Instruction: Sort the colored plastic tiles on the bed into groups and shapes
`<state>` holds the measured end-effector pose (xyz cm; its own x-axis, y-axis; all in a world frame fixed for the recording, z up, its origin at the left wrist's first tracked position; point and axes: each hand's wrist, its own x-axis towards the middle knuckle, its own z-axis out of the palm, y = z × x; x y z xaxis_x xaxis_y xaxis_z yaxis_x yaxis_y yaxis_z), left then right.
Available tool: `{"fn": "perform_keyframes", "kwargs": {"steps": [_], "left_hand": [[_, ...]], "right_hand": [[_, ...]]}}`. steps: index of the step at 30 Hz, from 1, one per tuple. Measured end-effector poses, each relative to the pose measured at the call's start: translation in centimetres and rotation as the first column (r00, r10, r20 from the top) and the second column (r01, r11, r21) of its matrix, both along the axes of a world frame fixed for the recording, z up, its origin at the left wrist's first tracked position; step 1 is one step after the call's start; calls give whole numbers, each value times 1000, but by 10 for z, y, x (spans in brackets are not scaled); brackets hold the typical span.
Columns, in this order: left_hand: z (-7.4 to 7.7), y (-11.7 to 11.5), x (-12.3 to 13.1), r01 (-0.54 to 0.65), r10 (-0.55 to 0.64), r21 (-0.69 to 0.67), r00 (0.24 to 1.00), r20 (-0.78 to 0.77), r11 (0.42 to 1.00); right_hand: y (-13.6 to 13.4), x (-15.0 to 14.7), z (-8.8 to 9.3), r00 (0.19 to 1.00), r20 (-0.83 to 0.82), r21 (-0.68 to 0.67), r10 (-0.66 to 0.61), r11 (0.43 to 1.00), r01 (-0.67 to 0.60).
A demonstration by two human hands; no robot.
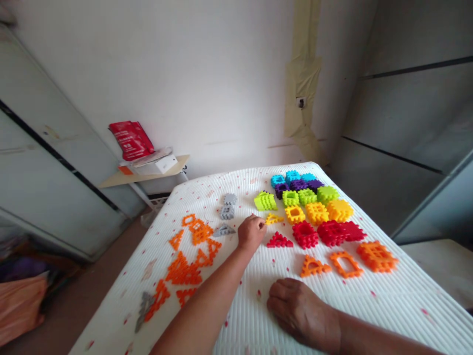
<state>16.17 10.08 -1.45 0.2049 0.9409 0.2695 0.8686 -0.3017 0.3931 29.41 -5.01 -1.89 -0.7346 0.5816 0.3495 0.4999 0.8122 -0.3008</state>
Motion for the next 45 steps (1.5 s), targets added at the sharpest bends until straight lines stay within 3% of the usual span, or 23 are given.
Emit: {"fn": "perform_keyframes", "kwargs": {"steps": [12, 20, 38, 42, 45], "left_hand": [[-1, 1, -1, 22, -23, 14, 999, 34, 1000], [-6, 4, -3, 33, -33, 8, 998, 56, 999], [0, -1, -1, 26, -19, -50, 990, 143, 998], [14, -15, -18, 83, -68, -65, 974, 214, 994], [30, -33, -61, 147, -127, -62, 961, 244, 987]], "right_hand": [[-1, 0, 7, 1000, 11, -12, 0, 1000, 0], [1, 0, 2, 1000, 22, -12, -5, 1000, 6], [-1, 1, 3, 1000, -22, -33, 7, 999, -8], [-1, 2, 3, 999, -31, -39, 15, 999, -16], [-1, 3, 1, 999, -36, -45, 14, 999, -16]]}}
